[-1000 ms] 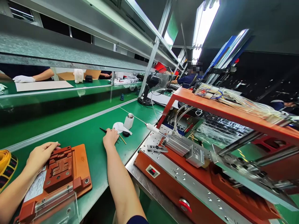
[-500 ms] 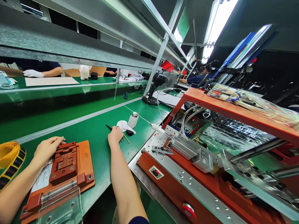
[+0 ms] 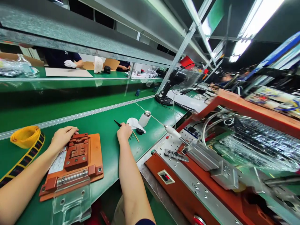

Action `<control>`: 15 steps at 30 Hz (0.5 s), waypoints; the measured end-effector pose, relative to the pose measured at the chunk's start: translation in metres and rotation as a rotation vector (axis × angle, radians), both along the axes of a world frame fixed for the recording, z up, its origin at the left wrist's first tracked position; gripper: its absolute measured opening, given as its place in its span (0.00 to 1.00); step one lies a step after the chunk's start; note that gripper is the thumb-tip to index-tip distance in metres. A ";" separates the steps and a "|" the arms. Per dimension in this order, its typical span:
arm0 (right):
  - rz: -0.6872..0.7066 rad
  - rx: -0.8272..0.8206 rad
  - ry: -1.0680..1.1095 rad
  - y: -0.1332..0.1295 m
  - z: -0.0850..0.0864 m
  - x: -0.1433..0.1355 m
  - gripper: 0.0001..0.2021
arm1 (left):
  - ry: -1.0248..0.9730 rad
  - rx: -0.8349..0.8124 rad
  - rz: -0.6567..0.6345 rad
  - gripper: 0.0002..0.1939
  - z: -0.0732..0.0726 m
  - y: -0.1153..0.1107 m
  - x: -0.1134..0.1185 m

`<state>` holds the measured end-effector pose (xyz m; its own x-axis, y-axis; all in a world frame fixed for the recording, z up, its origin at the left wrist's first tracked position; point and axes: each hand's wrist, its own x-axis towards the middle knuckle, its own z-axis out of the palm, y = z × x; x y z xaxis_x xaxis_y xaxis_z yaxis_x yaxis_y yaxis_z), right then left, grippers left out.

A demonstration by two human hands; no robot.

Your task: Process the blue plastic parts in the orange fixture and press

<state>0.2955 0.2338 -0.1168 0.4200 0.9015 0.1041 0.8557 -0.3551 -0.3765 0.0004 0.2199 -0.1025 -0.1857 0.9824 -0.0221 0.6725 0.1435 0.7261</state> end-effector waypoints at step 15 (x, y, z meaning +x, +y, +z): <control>0.022 0.090 -0.068 -0.004 0.004 -0.004 0.16 | 0.070 -0.038 0.005 0.20 0.008 -0.004 0.002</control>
<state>0.2919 0.2303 -0.1124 0.3897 0.8960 0.2129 0.8874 -0.3034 -0.3472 0.0028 0.2160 -0.0947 -0.1929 0.9802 -0.0458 0.7205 0.1732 0.6715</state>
